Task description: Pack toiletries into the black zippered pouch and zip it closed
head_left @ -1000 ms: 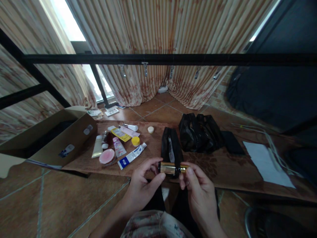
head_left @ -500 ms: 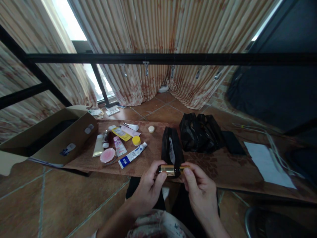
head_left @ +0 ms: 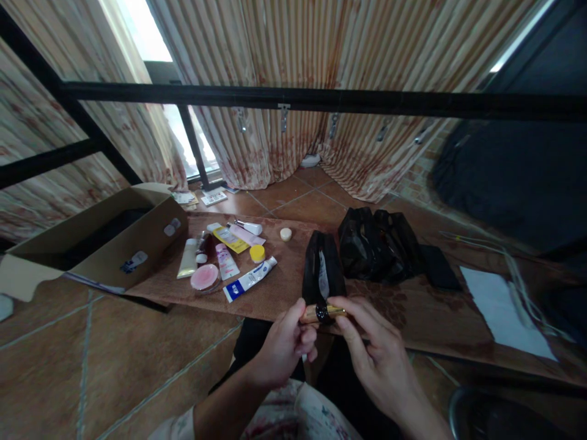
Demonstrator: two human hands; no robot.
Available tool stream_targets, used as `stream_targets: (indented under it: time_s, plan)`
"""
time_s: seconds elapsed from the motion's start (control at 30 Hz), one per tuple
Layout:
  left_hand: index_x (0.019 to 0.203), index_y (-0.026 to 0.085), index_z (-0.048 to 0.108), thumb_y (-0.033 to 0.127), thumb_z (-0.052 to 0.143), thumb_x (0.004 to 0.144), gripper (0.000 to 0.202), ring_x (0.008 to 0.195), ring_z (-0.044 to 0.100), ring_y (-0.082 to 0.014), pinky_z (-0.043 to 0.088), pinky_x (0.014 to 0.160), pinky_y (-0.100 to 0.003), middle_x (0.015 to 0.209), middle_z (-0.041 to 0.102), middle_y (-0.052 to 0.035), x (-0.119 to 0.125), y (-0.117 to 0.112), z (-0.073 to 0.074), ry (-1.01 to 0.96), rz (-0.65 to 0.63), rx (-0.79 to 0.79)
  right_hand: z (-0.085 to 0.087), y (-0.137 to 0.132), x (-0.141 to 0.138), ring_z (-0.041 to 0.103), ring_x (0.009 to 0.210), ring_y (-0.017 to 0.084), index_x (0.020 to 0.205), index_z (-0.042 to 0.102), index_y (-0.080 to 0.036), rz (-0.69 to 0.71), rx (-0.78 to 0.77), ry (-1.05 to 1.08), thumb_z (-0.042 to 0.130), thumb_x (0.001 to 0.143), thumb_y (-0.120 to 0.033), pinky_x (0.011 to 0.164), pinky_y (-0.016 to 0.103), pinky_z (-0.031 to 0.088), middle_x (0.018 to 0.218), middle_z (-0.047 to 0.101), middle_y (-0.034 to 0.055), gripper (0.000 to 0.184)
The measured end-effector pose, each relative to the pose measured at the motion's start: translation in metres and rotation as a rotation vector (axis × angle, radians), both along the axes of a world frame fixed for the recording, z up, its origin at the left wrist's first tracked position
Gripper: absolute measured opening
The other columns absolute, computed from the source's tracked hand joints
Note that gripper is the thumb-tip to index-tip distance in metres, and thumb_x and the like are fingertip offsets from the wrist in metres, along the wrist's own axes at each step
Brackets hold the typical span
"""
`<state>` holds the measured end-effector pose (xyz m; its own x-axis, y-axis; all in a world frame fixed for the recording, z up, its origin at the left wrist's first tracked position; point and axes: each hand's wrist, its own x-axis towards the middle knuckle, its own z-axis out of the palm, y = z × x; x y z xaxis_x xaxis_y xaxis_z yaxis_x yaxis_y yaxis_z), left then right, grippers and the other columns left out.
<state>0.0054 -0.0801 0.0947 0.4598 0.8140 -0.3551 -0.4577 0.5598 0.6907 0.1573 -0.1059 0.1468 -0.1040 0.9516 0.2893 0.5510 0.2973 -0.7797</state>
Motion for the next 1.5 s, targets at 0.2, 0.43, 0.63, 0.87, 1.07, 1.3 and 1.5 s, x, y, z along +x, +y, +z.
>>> stream_targets:
  time_s: [0.2,0.43,0.63,0.87,1.07,1.3,1.5]
  plan:
    - [0.078,0.017,0.050,0.060,0.045,0.086,0.044,0.035,0.021,-0.0035,0.034,0.045,-0.021,0.049,0.033,0.0113,0.000,0.001,0.003,-0.086,-0.028,-0.153,0.002,0.002,0.006,0.063,0.093,0.019,0.133,0.047,-0.029,-0.109,-0.076,-0.051,0.058,0.086,-0.038,0.074,0.030,0.053,0.115,0.064,0.0061,0.050]
    - [0.077,0.016,0.051,0.056,0.041,0.089,0.042,0.036,0.018,-0.0042,0.033,0.046,-0.021,0.049,0.033,0.0106,0.006,-0.004,0.000,-0.108,-0.042,-0.228,0.006,0.007,-0.002,0.063,0.068,0.014,0.091,0.064,-0.023,-0.166,0.028,-0.216,0.056,0.088,-0.042,0.062,0.025,0.048,0.080,0.067,0.0019,0.020]
    - [0.068,0.017,0.050,0.054,0.032,0.092,0.048,0.035,0.016,-0.0050,0.032,0.044,-0.021,0.045,0.028,0.0109,0.004,-0.001,-0.002,-0.114,-0.088,-0.267,0.017,0.006,0.005,0.062,0.095,0.016,0.115,0.057,-0.025,0.099,0.021,-0.204,0.046,0.093,-0.025,0.079,0.027,0.050,0.104,0.065,0.0052,0.025]
    - [0.066,0.017,0.050,0.053,0.028,0.093,0.050,0.035,0.015,-0.0057,0.031,0.042,-0.020,0.043,0.027,0.0105,0.002,0.003,0.000,-0.131,-0.133,-0.284,0.023,0.003,0.013,0.059,0.104,0.013,0.117,0.058,-0.029,0.105,0.053,-0.127,0.052,0.091,-0.021,0.086,0.022,0.048,0.112,0.063,0.0018,0.028]
    - [0.067,0.017,0.052,0.054,0.030,0.092,0.050,0.035,0.012,-0.0059,0.030,0.040,-0.020,0.042,0.025,0.0111,0.000,0.001,0.002,-0.191,-0.182,-0.275,0.020,-0.002,0.009,0.063,0.100,0.011,0.111,0.062,-0.032,-0.032,0.016,0.105,0.057,0.088,-0.024,0.083,0.017,0.051,0.108,0.067,-0.0015,0.024]
    - [0.063,0.017,0.051,0.051,0.027,0.092,0.050,0.036,0.009,-0.0071,0.025,0.037,-0.019,0.043,0.021,0.0103,-0.002,0.002,0.001,-0.282,-0.217,-0.278,0.013,-0.008,0.004,0.065,0.078,0.008,0.110,0.065,-0.033,-0.102,-0.112,0.377,0.062,0.086,-0.028,0.071,0.013,0.052,0.092,0.070,-0.0034,0.025]
    - [0.062,0.018,0.048,0.050,0.033,0.089,0.045,0.037,0.009,-0.0070,0.024,0.037,-0.019,0.044,0.020,0.0102,-0.003,0.002,0.003,-0.311,-0.241,-0.250,0.006,-0.012,0.006,0.062,0.074,0.007,0.111,0.065,-0.032,-0.118,-0.169,0.462,0.063,0.085,-0.029,0.069,0.014,0.051,0.086,0.068,-0.0028,0.027]
